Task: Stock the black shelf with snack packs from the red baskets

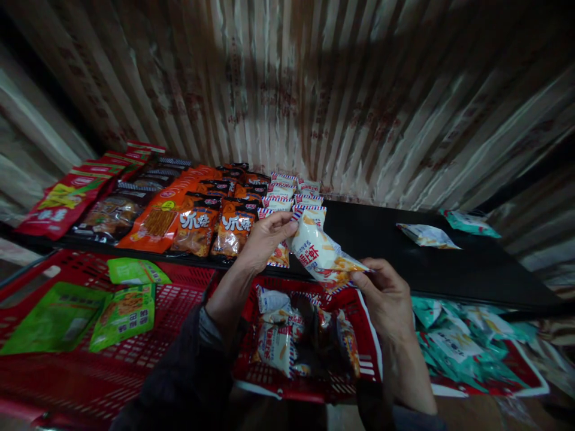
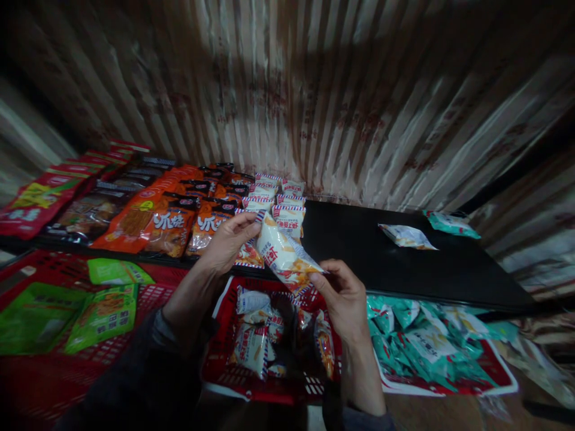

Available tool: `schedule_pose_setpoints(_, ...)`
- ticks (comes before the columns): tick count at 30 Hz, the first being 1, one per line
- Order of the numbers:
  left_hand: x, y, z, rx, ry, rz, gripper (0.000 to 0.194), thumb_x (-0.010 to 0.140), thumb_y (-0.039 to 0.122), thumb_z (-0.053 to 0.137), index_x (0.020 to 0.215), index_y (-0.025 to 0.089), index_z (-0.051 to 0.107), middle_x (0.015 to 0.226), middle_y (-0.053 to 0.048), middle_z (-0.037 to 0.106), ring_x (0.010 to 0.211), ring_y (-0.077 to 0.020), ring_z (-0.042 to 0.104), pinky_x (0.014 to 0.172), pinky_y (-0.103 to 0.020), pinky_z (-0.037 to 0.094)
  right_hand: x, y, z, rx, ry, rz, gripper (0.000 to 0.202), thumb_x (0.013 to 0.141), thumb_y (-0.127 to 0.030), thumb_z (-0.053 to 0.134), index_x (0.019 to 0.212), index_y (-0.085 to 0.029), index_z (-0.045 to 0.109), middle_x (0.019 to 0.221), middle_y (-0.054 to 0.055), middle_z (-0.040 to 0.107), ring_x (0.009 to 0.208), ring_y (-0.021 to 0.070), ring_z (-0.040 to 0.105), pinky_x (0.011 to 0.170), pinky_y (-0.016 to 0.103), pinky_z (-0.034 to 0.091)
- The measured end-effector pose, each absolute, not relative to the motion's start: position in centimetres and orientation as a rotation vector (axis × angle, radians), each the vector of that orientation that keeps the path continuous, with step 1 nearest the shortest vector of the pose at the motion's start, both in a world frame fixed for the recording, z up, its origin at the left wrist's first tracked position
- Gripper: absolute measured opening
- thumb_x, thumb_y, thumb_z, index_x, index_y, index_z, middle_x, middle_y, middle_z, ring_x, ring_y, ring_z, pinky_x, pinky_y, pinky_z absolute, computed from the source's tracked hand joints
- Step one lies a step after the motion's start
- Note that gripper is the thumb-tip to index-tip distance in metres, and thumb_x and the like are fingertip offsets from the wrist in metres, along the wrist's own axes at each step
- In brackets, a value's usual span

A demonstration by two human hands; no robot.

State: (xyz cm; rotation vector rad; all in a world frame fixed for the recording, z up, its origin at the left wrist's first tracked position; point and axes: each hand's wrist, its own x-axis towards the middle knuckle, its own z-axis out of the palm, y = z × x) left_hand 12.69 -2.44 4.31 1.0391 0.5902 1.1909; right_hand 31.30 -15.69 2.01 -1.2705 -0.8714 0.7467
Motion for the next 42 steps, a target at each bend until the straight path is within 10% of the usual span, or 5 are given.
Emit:
schedule_pose_setpoints(12, 13.7, -3.1, 3.8, 0.967, 0.582, 1.319, 0.02, 0.063, 0.03, 0.086, 0.071, 0.02, 0.071, 0.069, 0.004, 0.065, 0.065, -0.0083, 0.056, 0.063, -0.018, 0.044, 32.0, -16.5, 2.6, -1.171, -1.005, 0.677, 0.018, 0.071, -0.028, 0.082, 0.076, -0.022, 0.066, 0.081, -0.003, 0.065, 0.05, 0.0071, 0.054, 0.046, 0.02, 0.047)
schedule_pose_setpoints(21, 13.6, -3.1, 4.1, 0.994, 0.592, 1.299, 0.022, 0.059, 0.03, 0.086, 0.07, 0.02, 0.07, 0.067, 0.004, 0.064, 0.053, -0.0075, 0.049, 0.051, -0.02, 0.04, 31.2, -17.5, 4.1, -1.205, -1.129, 0.376, 0.01, 0.077, -0.023, 0.077, 0.079, -0.022, 0.067, 0.085, 0.0, 0.065, 0.074, 0.0142, 0.064, 0.061, 0.026, 0.056)
schedule_pose_setpoints(33, 13.5, -3.5, 5.3, 0.769, 0.413, 1.215, 0.012, 0.073, 0.028, 0.068, 0.078, 0.018, 0.07, 0.093, -0.008, 0.073, 0.101, -0.0216, 0.066, 0.088, -0.031, 0.051, 28.3, -17.7, 4.9, -1.249, -1.6, -0.097, 0.023, 0.087, -0.009, 0.061, 0.095, -0.028, 0.071, 0.087, 0.002, 0.059, 0.082, 0.017, 0.059, 0.068, 0.031, 0.049)
schedule_pose_setpoints(42, 13.8, -2.7, 4.9, 0.56, 0.587, 1.209, 0.014, 0.074, 0.025, 0.075, 0.081, 0.014, 0.072, 0.086, -0.005, 0.074, 0.084, -0.0156, 0.068, 0.075, -0.023, 0.051, 25.5, -16.1, 2.9, -1.206, -1.746, -0.325, 0.028, 0.085, -0.001, 0.059, 0.096, -0.025, 0.069, 0.082, 0.002, 0.057, 0.082, 0.0184, 0.055, 0.073, 0.034, 0.048)
